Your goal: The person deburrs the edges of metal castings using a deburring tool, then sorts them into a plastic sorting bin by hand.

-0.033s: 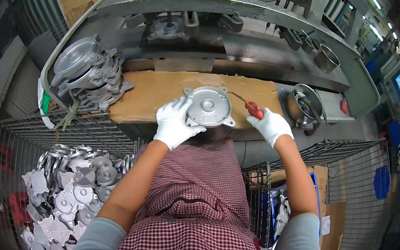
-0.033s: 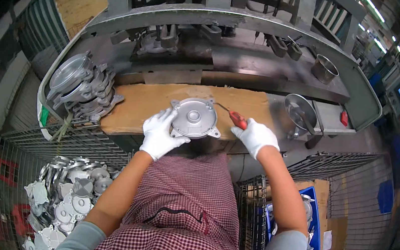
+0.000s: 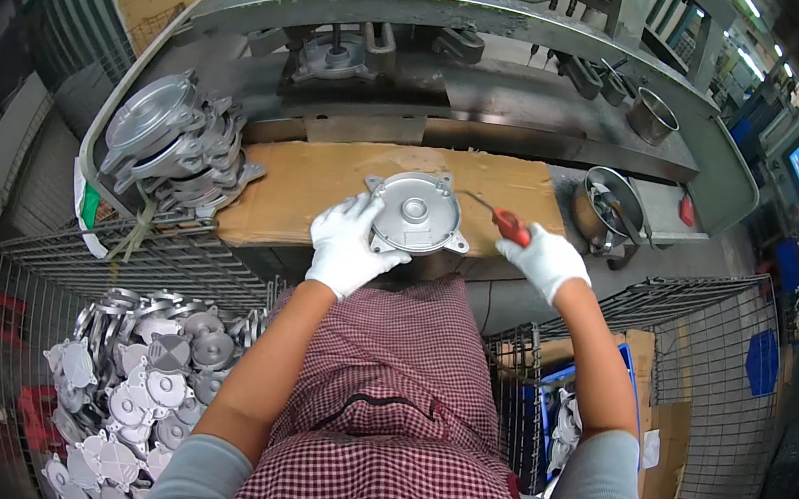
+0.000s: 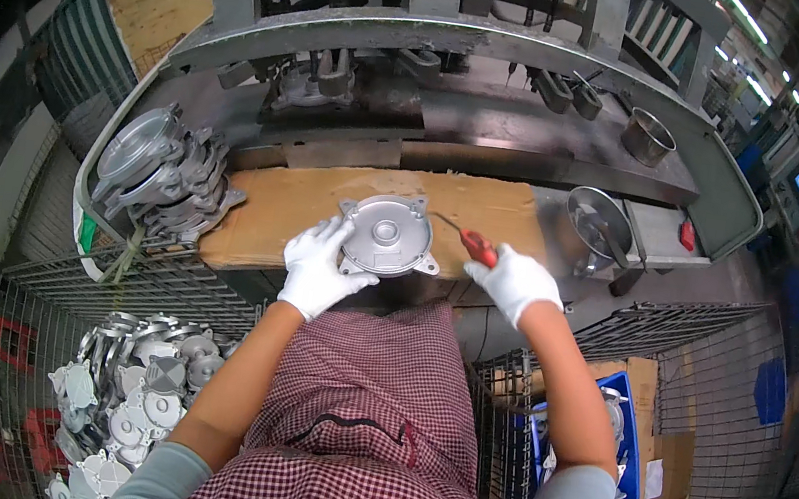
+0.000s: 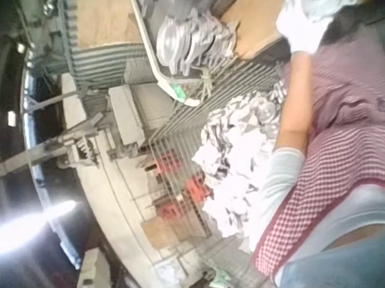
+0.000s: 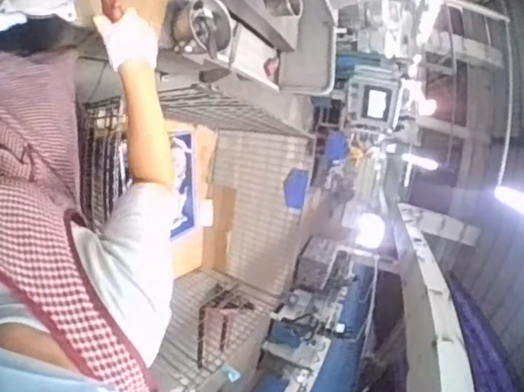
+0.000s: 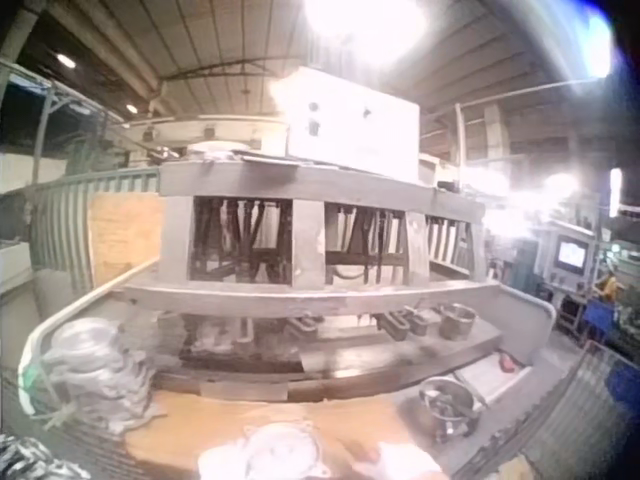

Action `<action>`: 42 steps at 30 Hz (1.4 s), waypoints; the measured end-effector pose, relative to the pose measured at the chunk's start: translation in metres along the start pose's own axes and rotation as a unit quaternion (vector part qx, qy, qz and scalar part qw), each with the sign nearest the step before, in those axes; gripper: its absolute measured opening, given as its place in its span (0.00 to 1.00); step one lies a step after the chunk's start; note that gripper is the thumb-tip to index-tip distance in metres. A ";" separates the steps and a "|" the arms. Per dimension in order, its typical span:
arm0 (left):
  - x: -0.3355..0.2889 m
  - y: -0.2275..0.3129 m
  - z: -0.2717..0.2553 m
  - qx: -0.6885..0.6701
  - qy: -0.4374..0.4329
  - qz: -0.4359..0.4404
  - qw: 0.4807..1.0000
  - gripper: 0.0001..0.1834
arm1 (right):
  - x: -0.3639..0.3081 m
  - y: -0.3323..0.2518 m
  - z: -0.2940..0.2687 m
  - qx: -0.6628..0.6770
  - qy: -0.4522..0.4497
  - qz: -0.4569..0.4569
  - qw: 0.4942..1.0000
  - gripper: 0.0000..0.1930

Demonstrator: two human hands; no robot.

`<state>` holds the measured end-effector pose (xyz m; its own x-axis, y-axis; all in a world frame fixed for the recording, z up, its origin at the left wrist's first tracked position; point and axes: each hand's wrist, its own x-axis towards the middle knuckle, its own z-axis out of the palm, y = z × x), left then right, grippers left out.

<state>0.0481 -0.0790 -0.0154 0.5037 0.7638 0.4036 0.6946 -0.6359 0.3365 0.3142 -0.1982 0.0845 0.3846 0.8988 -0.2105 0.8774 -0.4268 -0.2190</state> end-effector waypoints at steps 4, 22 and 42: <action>0.001 0.000 0.001 0.005 0.000 0.006 1.000 0.35 | -0.059 0.030 0.012 0.012 -0.057 -0.016 0.998 0.33; -0.050 0.046 -0.088 -0.078 0.163 0.170 0.969 0.30 | -0.015 0.339 -0.014 0.099 0.431 0.379 0.813 0.40; -0.060 0.092 -0.030 -0.191 -0.108 0.315 0.923 0.45 | -0.148 0.181 0.235 0.884 -0.010 0.235 0.404 0.22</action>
<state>0.0660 -0.1868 0.0171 0.8659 0.2063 0.4558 0.0173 -0.9229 0.3848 0.3489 -0.4325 -0.1475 0.3726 0.6828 -0.6284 -0.8736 0.0298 -0.4857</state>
